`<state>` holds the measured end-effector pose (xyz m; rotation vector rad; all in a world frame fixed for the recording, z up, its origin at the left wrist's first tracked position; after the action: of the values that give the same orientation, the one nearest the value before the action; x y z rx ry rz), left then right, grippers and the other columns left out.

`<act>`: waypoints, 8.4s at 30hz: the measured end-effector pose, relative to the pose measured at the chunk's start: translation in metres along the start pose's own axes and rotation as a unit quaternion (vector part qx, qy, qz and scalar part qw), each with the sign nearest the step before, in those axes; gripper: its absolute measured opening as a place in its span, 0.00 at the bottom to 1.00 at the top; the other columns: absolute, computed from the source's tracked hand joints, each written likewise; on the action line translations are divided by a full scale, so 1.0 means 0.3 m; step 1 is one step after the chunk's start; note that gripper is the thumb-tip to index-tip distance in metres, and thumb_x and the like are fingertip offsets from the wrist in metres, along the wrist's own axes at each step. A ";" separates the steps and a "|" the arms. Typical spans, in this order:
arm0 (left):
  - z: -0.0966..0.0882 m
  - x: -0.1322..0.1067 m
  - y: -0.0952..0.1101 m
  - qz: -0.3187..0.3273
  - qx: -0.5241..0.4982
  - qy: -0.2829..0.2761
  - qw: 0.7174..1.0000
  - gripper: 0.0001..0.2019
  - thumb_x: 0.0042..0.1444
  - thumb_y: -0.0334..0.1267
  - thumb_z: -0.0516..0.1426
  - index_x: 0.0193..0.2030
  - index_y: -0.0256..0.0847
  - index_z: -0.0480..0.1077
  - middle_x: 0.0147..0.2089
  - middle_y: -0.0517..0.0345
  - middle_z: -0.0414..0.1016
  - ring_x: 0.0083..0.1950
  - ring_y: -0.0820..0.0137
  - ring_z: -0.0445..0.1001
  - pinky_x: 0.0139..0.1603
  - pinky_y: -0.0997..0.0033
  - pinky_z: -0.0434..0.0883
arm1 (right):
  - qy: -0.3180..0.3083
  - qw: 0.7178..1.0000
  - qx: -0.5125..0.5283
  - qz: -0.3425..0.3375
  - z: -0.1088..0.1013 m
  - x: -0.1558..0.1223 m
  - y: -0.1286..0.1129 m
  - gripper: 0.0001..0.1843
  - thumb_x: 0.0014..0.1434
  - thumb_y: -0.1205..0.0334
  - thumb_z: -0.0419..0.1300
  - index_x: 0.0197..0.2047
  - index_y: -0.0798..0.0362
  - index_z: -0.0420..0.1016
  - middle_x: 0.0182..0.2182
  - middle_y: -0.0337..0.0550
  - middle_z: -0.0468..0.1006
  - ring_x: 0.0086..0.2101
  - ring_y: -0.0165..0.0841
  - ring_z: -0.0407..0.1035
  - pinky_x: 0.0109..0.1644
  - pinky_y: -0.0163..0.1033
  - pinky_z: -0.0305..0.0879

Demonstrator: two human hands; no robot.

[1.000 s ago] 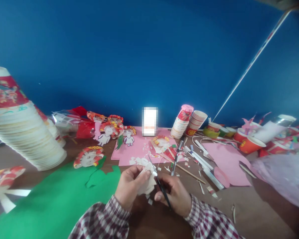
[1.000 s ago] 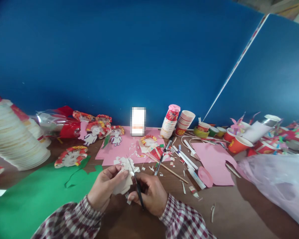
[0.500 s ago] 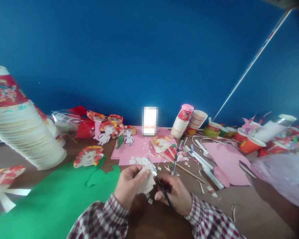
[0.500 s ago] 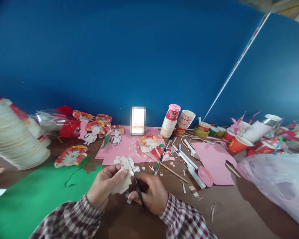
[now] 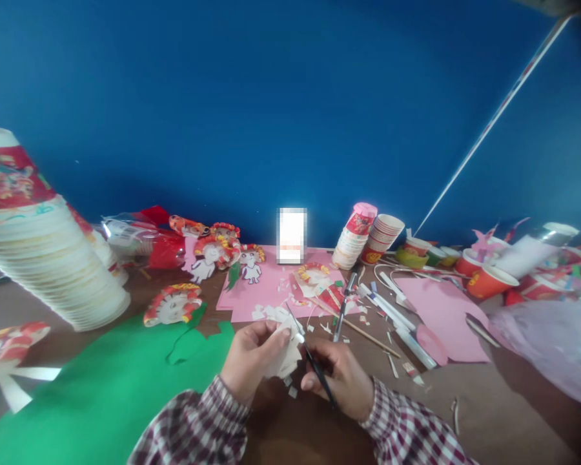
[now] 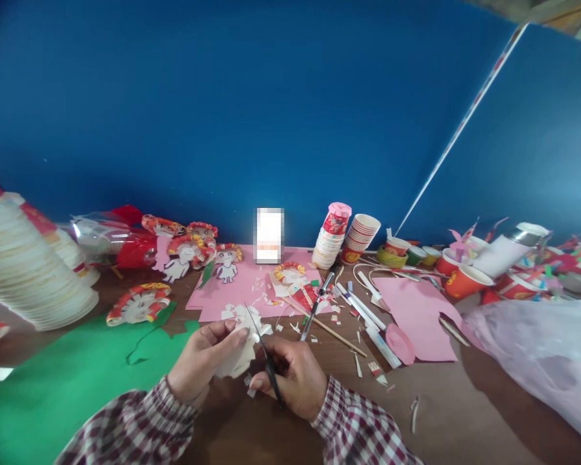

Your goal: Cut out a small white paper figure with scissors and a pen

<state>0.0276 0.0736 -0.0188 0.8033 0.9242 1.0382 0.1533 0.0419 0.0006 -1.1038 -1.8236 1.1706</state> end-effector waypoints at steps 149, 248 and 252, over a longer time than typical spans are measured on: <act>0.028 -0.018 0.038 0.003 0.013 0.118 0.993 0.14 0.33 0.37 0.67 0.29 0.32 0.75 0.28 0.53 0.77 0.29 0.67 0.74 0.31 0.69 0.70 | 0.034 0.968 0.246 0.023 0.026 0.010 0.072 0.20 0.50 0.48 0.62 0.36 0.57 0.68 0.21 0.32 0.62 0.19 0.22 0.56 0.21 0.27 0.54; 0.052 0.049 0.056 -0.025 0.249 -0.119 0.961 0.21 0.31 0.27 0.64 0.38 0.36 0.72 0.28 0.54 0.76 0.28 0.68 0.72 0.29 0.73 0.66 | 0.165 0.954 0.249 0.022 -0.093 0.018 0.067 0.17 0.45 0.56 0.66 0.37 0.55 0.69 0.22 0.35 0.69 0.24 0.27 0.63 0.27 0.32 0.60; 0.063 0.058 0.064 -0.004 0.237 -0.126 0.963 0.19 0.33 0.29 0.64 0.38 0.35 0.71 0.29 0.56 0.75 0.29 0.69 0.71 0.31 0.73 0.66 | 0.152 0.961 0.229 0.016 -0.094 0.017 0.060 0.18 0.46 0.57 0.65 0.38 0.56 0.69 0.23 0.35 0.69 0.24 0.27 0.63 0.28 0.33 0.61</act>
<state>0.0419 0.0938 0.0015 1.2969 0.9656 0.6879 0.1811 0.0603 -0.0058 -0.9768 -1.2253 1.2785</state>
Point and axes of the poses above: each hand's wrist, its own x-axis towards the middle knuckle, its own z-axis out of the palm, y = z × x, the point moved 7 cm from there along x, towards the middle knuckle
